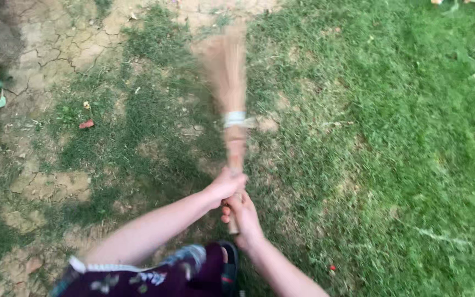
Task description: The person sweeps leaves and debris across a yard and lawn using a broom, occasionally picking up small pieces of vegetation by hand.
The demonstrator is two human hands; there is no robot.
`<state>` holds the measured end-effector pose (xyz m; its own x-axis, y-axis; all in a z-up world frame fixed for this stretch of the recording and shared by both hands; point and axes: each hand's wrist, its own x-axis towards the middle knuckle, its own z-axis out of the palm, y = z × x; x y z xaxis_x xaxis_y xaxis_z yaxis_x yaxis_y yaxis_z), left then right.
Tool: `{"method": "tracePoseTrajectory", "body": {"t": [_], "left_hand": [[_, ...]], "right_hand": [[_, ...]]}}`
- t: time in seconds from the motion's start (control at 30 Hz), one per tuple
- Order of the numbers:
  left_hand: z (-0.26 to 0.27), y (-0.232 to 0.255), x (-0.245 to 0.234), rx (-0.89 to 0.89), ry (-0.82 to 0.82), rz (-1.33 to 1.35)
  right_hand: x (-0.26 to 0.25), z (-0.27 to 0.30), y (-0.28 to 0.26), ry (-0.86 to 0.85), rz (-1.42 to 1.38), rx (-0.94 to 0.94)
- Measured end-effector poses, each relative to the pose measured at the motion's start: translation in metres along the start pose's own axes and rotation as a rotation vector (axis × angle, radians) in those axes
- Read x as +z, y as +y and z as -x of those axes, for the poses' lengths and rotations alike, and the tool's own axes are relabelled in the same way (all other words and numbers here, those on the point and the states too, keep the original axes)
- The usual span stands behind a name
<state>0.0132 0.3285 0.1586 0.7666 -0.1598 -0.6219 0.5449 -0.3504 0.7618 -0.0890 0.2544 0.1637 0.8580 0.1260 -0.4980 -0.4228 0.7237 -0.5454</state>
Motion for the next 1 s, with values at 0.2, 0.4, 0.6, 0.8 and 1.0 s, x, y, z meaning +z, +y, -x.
{"method": "tracePoseTrajectory", "body": {"t": [0.2,0.4,0.6,0.8,1.0], "left_hand": [[-0.004,-0.016,-0.043,0.214,-0.295,0.038],[-0.073,-0.064,-0.045,0.162,0.127,0.246],[-0.056,-0.031,-0.046,0.479,-0.299,-0.337],[-0.01,-0.026,-0.02,0.155,-0.023,-0.156],[-0.065,-0.052,-0.011,0.311,-0.011,0.066]], "right_hand": [[0.05,-0.013,0.028,0.097,0.188,-0.121],[0.013,-0.054,0.011,-0.075,0.131,0.092],[0.045,-0.027,0.047,0.162,0.023,-0.234],[-0.004,-0.028,0.004,-0.105,0.318,-0.06],[0.003,-0.033,0.006,0.003,-0.005,0.054]]}}
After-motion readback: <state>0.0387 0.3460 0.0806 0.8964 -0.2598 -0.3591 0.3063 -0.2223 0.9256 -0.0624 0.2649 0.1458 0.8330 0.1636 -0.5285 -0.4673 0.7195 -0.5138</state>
